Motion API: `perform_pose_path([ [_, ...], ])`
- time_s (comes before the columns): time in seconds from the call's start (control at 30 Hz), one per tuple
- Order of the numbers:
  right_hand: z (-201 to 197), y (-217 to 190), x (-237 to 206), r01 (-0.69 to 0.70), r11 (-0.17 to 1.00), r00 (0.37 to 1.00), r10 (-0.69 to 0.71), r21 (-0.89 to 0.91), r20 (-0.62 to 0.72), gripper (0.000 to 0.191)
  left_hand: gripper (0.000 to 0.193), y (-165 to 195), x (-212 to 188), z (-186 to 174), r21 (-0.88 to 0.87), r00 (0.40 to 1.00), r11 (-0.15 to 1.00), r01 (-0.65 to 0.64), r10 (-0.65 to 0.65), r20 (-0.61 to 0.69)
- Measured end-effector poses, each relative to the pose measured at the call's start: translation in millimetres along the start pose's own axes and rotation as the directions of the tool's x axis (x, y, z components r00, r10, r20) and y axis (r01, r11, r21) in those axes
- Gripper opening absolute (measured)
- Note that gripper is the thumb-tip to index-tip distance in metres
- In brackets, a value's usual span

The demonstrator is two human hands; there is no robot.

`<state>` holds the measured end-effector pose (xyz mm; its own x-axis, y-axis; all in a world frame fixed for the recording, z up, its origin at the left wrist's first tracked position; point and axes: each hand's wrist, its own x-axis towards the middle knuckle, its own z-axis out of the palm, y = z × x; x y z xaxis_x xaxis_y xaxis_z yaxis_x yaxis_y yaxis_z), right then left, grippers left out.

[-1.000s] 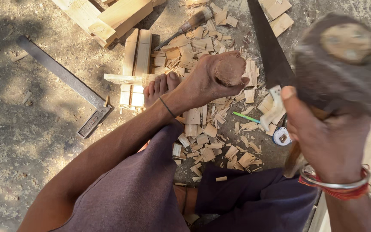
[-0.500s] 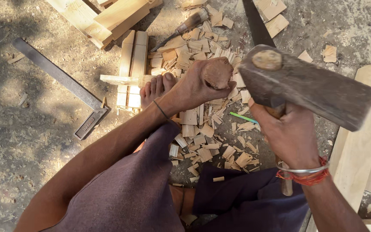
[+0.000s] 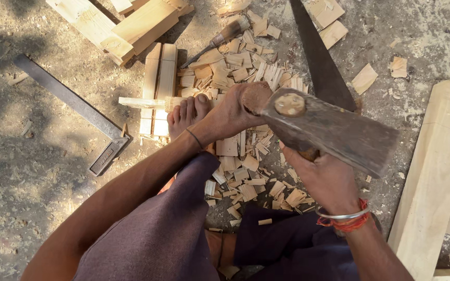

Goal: The person sits on the ground shaping a small wooden block, holding it in one hand and striking it with a hand axe to remove wood, producing shavings. They then set the axe aside and carve the block with a chisel, steadying the block with the other hand.

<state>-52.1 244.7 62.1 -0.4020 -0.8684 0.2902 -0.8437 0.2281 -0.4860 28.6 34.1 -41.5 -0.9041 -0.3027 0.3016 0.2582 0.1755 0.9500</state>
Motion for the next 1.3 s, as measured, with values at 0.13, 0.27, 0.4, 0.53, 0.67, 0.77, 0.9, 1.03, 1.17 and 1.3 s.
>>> perform_pose_path([
  [0.13,-9.3,3.5,-39.3,-0.259,0.870,0.957,0.291,0.420,-0.013,0.013,0.029,-5.0,6.3,-9.2,0.124,0.974,0.974,0.190,-0.203,0.103],
  [0.27,-6.9,10.6,-52.6,-0.275,0.568,0.935,0.347,0.776,0.077,0.020,0.033,16.3,17.2,-3.1,0.088,0.958,0.995,0.051,-0.074,0.278],
  [0.4,4.0,13.8,-60.5,-0.068,0.549,0.972,0.223,0.833,-0.067,0.019,0.043,57.9,30.1,-10.4,0.066,0.987,0.987,-0.145,0.140,0.077],
  [0.53,9.5,17.4,-72.0,-0.066,0.526,0.937,0.326,0.848,-0.128,0.023,0.049,79.9,41.8,-41.2,-0.038,0.927,0.970,-0.242,0.219,-0.305],
  [0.67,10.2,24.9,-74.7,-0.075,0.527,0.929,0.345,0.846,-0.132,0.025,0.053,74.4,40.9,-43.1,-0.012,0.954,0.976,-0.218,0.210,-0.213],
  [0.77,9.4,28.2,-72.1,-0.084,0.531,0.924,0.358,0.843,-0.133,0.024,0.056,68.0,40.6,-34.1,0.006,0.981,0.991,-0.133,0.133,-0.144],
  [0.9,8.3,29.1,-68.0,-0.068,0.508,0.929,0.346,0.859,-0.130,0.023,0.068,61.5,45.1,-24.6,0.210,0.897,0.899,-0.385,0.418,-0.145],
  [1.03,7.6,30.2,-65.9,-0.052,0.524,0.924,0.348,0.850,-0.157,0.024,0.074,49.3,44.1,-15.6,0.081,0.854,0.882,-0.464,0.470,-0.223],
  [1.17,7.6,32.4,-66.5,-0.037,0.521,0.916,0.359,0.853,-0.180,0.027,0.061,36.3,43.2,-10.4,0.025,0.910,0.953,-0.302,0.295,-0.292],
  [1.3,7.5,34.9,-67.9,-0.044,0.525,0.911,0.370,0.850,-0.181,0.026,0.039,32.6,42.8,-8.4,0.092,0.932,0.965,-0.247,0.263,-0.248],
])
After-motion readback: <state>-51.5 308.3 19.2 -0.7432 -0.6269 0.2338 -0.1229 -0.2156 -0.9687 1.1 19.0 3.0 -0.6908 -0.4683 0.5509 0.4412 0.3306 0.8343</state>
